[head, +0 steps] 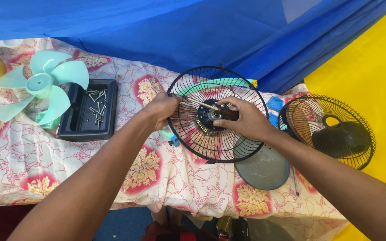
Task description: The person reassembles an electric fan on a cloth-covered surface. They hold the front guard against the motor hub and use a screwdriver to drive screws from a parts tray, tightening the guard to the fan motor while other disassembled fan parts lie nearby.
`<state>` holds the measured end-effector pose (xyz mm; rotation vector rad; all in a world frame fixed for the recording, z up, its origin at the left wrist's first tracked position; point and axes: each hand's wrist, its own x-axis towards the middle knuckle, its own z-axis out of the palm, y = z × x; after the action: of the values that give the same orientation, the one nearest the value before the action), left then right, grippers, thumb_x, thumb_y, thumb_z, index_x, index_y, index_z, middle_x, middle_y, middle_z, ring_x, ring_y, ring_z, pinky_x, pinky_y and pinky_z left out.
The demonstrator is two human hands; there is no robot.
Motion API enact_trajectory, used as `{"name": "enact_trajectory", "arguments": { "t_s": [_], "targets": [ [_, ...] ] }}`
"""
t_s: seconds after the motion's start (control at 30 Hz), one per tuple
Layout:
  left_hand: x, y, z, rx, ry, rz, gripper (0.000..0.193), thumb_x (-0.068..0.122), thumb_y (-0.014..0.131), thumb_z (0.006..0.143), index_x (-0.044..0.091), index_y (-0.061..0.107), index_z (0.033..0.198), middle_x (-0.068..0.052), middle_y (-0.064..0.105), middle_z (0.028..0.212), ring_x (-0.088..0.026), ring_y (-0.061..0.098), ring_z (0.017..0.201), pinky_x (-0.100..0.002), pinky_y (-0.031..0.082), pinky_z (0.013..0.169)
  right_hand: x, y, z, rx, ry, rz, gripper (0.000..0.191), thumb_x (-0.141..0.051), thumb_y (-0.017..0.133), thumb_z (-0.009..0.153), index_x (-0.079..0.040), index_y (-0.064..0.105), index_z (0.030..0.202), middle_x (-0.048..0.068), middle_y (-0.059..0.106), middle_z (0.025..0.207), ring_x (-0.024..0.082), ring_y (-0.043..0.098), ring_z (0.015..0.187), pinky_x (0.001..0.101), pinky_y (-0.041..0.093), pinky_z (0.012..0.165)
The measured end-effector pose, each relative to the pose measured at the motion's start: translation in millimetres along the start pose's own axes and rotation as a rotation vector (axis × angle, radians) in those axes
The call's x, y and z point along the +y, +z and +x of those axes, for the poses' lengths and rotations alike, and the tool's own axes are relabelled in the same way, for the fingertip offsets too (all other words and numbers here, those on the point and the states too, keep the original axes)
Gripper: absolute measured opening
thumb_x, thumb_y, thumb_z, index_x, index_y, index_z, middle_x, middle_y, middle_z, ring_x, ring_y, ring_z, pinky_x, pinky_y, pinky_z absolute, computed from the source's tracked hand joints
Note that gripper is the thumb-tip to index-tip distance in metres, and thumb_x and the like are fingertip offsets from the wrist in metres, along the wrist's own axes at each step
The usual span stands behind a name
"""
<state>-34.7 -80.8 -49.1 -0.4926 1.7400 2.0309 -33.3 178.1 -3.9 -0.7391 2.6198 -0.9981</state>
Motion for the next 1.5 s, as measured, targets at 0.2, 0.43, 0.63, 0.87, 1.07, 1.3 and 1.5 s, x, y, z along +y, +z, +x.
{"name": "enact_trajectory", "arguments": {
  "t_s": [0.2, 0.43, 0.63, 0.87, 1.07, 1.3, 1.5],
  "targets": [
    [-9.1, 4.5, 0.2, 0.272, 0.273, 0.144, 0.034, 0.024, 0.060, 0.099, -0.004, 0.069, 0.116, -0.015, 0.072, 0.097, -0.022, 0.067, 0.083, -0.038, 0.056, 0.076, 0.0, 0.6, 2.1, -0.008, -0.028, -0.007, 0.054, -0.026, 0.086, 0.080, -0.008, 0.062, 0.125, 0.006, 0.076, 0.092, 0.010, 0.070, 0.084, 0.0284, 0.055, 0.077],
    [3.5, -78.3, -39.9, 0.613, 0.602, 0.654, 0.041, 0.045, 0.064, 0.100, 0.007, 0.075, 0.112, -0.015, 0.078, 0.108, -0.027, 0.077, 0.095, -0.039, 0.058, 0.089, 6.1, 1.8, 6.4, -0.026, 0.008, 0.006, 0.050, -0.027, 0.085, 0.081, -0.008, 0.063, 0.121, 0.005, 0.076, 0.096, 0.010, 0.072, 0.088, 0.0283, 0.056, 0.079],
    [-7.1, -172.3, -60.6, 0.853, 0.236, 1.186, 0.028, 0.036, 0.079, 0.087, 0.015, 0.081, 0.106, -0.021, 0.072, 0.112, -0.041, 0.070, 0.102, -0.050, 0.056, 0.086, 3.8, 5.1, 8.8, -0.019, 0.046, 0.031, 0.053, -0.029, 0.085, 0.079, -0.007, 0.060, 0.121, 0.007, 0.074, 0.095, 0.013, 0.073, 0.087, 0.0298, 0.058, 0.077],
    [-16.2, -180.6, -30.7, 0.860, 0.019, 1.371, 0.035, 0.027, 0.081, 0.084, 0.009, 0.074, 0.113, -0.019, 0.074, 0.115, -0.037, 0.072, 0.105, -0.045, 0.058, 0.086, 2.6, 2.6, 8.8, -0.031, 0.033, -0.051, 0.053, -0.031, 0.085, 0.080, -0.007, 0.060, 0.120, 0.007, 0.074, 0.095, 0.014, 0.073, 0.090, 0.0305, 0.058, 0.079],
    [-17.3, -172.1, -22.6, 0.901, 0.060, 1.458, 0.035, 0.025, 0.080, 0.081, 0.010, 0.073, 0.113, -0.016, 0.074, 0.112, -0.034, 0.074, 0.102, -0.044, 0.059, 0.084, 3.8, 2.8, 9.6, -0.038, 0.013, -0.054, 0.053, -0.031, 0.085, 0.080, -0.007, 0.059, 0.120, 0.007, 0.074, 0.095, 0.014, 0.073, 0.089, 0.0299, 0.057, 0.079],
    [23.5, -143.7, -45.8, 0.902, 0.173, 1.193, 0.036, 0.036, 0.076, 0.084, 0.005, 0.075, 0.102, -0.021, 0.073, 0.106, -0.039, 0.072, 0.099, -0.048, 0.057, 0.083, -2.9, -1.2, 7.5, -0.081, 0.072, 0.032, 0.053, -0.030, 0.082, 0.081, -0.009, 0.057, 0.122, 0.003, 0.075, 0.085, 0.010, 0.069, 0.079, 0.0272, 0.052, 0.069],
    [52.9, -65.8, -48.0, 0.462, 0.587, 0.926, 0.024, 0.031, 0.072, 0.086, 0.009, 0.076, 0.094, -0.013, 0.079, 0.091, -0.027, 0.076, 0.086, -0.041, 0.057, 0.083, -12.8, -14.4, 8.5, 0.038, 0.113, -0.102, 0.035, -0.037, 0.077, 0.094, -0.003, 0.069, 0.093, 0.003, 0.057, 0.072, 0.008, 0.050, 0.067, 0.0291, 0.040, 0.059]
  ]
}}
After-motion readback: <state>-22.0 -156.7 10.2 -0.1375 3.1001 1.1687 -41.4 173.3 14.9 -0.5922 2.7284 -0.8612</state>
